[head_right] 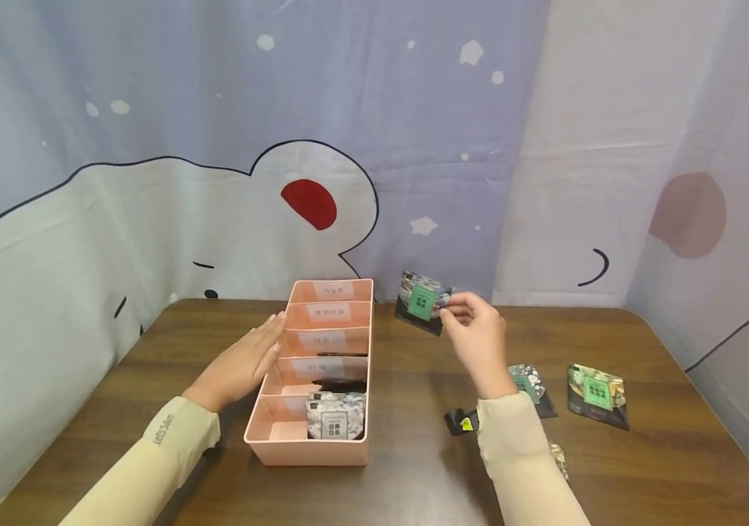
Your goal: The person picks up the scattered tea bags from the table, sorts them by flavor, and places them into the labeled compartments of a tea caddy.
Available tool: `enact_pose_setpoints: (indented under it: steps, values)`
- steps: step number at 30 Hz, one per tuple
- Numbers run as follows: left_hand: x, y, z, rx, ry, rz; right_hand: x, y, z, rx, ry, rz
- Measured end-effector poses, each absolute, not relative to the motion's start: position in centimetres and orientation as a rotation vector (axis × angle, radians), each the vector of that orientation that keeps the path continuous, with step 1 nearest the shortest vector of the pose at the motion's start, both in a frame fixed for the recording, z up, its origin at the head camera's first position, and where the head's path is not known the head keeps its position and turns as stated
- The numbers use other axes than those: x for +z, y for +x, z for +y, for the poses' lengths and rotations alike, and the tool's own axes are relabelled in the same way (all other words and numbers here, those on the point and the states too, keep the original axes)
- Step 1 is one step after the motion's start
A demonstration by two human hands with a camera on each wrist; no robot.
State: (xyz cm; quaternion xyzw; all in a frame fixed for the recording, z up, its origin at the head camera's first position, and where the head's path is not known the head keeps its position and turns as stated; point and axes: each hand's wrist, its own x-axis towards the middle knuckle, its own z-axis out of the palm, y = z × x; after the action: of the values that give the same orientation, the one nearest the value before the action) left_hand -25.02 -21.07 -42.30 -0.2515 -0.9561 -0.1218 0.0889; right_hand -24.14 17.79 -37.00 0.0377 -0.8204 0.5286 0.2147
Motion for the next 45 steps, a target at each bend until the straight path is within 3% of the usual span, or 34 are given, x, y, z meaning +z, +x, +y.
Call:
enact_pose_setpoints:
  steps: [26,45]
  values:
    - [-42.2,-25.0,-21.1,-0.383,-0.76,-2.821,-37.5,-23.9,11.3,1.836,0.38,-2.087]
    - [-42.1,-24.9,-20.9,-0.342,-0.74,-2.841,-40.2,-24.7,9.4,1.643,0.503,-2.209]
